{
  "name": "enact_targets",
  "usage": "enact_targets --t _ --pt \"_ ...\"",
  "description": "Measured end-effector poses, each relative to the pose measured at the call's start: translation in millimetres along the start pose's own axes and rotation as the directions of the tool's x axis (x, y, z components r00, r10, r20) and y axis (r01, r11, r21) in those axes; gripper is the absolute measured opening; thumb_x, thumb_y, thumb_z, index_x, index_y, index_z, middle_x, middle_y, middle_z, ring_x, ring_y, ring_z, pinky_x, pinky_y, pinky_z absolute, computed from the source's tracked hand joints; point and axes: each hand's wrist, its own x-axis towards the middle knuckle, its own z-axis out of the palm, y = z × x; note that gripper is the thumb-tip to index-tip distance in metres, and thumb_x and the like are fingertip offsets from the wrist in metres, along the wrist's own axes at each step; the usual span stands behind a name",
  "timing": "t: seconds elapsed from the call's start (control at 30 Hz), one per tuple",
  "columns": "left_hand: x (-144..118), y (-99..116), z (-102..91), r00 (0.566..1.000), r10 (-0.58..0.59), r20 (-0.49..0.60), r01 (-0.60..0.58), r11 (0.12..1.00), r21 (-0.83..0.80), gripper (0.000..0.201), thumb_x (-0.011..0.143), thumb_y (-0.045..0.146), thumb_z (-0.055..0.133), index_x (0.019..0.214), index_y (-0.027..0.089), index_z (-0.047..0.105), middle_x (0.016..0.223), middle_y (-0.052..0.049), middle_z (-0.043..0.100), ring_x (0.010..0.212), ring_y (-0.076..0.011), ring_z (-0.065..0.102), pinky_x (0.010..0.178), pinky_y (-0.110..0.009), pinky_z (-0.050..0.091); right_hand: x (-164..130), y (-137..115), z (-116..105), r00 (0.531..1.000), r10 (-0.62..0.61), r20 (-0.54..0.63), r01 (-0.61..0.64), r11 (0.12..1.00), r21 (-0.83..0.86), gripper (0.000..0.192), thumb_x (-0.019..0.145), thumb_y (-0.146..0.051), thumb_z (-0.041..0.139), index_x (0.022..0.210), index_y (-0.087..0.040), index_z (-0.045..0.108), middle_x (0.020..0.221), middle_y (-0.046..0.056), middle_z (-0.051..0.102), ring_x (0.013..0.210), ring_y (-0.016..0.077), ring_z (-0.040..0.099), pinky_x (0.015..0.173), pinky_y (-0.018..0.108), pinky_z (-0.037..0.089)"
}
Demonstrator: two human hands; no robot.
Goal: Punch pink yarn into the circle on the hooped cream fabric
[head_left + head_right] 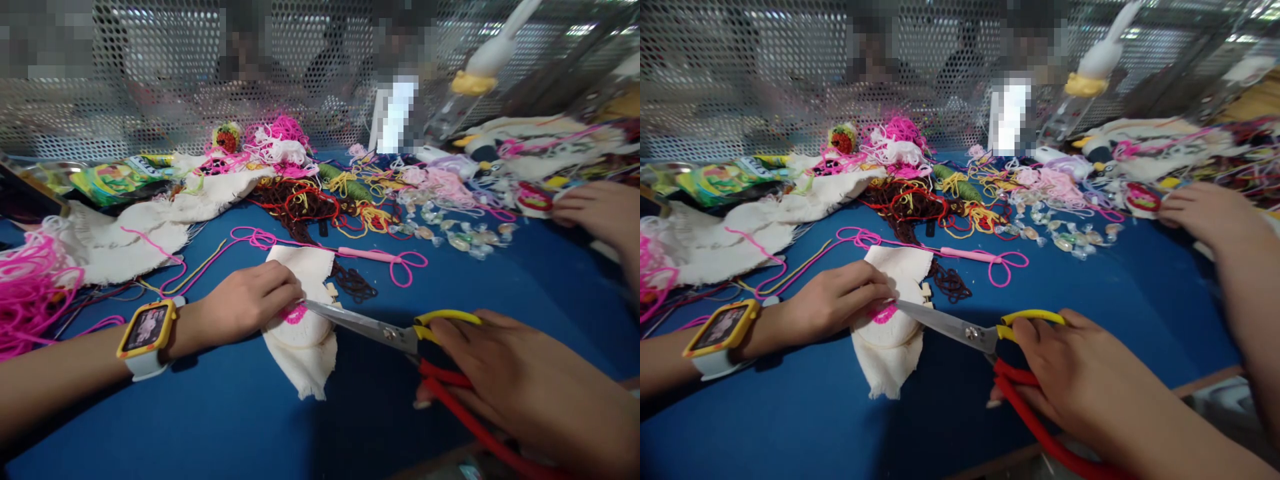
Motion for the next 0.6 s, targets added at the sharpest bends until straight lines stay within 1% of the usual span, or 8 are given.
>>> enact_targets --t 0.1,0.17,0.23,0.3,0.43,0.53,0.6 --pt "0 0 -0.4 1.0 0.003 0.006 -0.003 1.0 -0.01 0.019 0.093 0.016 0.044 0.098 0.008 0.06 0.089 -0.012 0.063 0.082 -0.0181 0.059 0.068 -0.028 0.052 1 -1 -4 1.0 -0.007 -0.016 0.006 1.0 -0.024 0.037 0.074 -0.049 0.058 0.078 -0.013 0.061 0.055 0.004 0.059 0.045 0.0212 0.059 0.048 0.034 0.046" --pt "0 0 -0.5 1.0 0.007 0.008 -0.007 1.0 -0.014 0.019 0.093 0.016 0.044 0.099 0.007 0.06 0.089 -0.012 0.063 0.082 -0.0183 0.059 0.068 -0.029 0.052 2 -1 -7 0.999 -0.023 -0.037 0.021 0.998 -0.058 0.036 0.081 -0.045 0.048 0.077 -0.012 0.062 0.054 0.005 0.059 0.044 0.0215 0.059 0.048 0.034 0.046" --pt "0 0 -0.4 1.0 0.009 0.006 -0.009 1.0 -0.008 0.02 0.093 0.016 0.043 0.099 0.008 0.06 0.089 -0.012 0.063 0.082 -0.018 0.058 0.068 -0.029 0.052 4 -1 -10 0.996 -0.051 -0.078 0.044 0.995 -0.093 0.039 0.087 -0.039 0.037 0.076 -0.012 0.062 0.053 0.007 0.06 0.043 0.0214 0.059 0.049 0.035 0.046" --pt "1 1 -0.3 1.0 0.008 0.008 -0.008 1.0 0.0 0.02 0.094 0.017 0.041 0.099 0.009 0.059 0.089 -0.012 0.063 0.082 -0.0175 0.058 0.069 -0.028 0.052 6 0 -11 0.993 -0.059 -0.099 0.049 0.994 -0.095 0.043 0.09 -0.039 0.031 0.074 -0.012 0.062 0.052 0.007 0.059 0.043 0.0207 0.058 0.049 0.034 0.045" --pt "1 1 -0.2 1.0 0.006 0.011 -0.007 1.0 0.013 0.021 0.095 0.018 0.039 0.1 0.01 0.059 0.089 -0.011 0.064 0.083 -0.0169 0.059 0.069 -0.028 0.052 5 0 -11 0.999 -0.025 -0.047 0.022 0.998 -0.054 0.042 0.088 -0.047 0.037 0.073 -0.015 0.061 0.053 0.005 0.057 0.044 0.0209 0.058 0.05 0.034 0.044" --pt "0 0 -0.1 1.0 0.016 0.002 -0.016 1.0 0.022 0.021 0.095 0.017 0.04 0.099 0.01 0.059 0.088 -0.011 0.063 0.081 -0.0174 0.058 0.068 -0.028 0.052 3 0 -8 0.999 -0.03 -0.029 0.029 0.999 -0.041 0.041 0.087 -0.048 0.041 0.075 -0.015 0.061 0.054 0.005 0.058 0.045 0.0216 0.058 0.051 0.036 0.045" --pt "0 0 0.1 1.0 0.021 -0.006 -0.021 1.0 0.018 0.02 0.094 0.017 0.042 0.099 0.008 0.059 0.088 -0.012 0.063 0.081 -0.018 0.058 0.067 -0.029 0.052 3 -1 -5 1.0 -0.019 -0.002 0.019 1.0 0.003 0.041 0.086 -0.05 0.041 0.076 -0.016 0.062 0.055 0.006 0.059 0.046 0.0217 0.059 0.052 0.036 0.046"
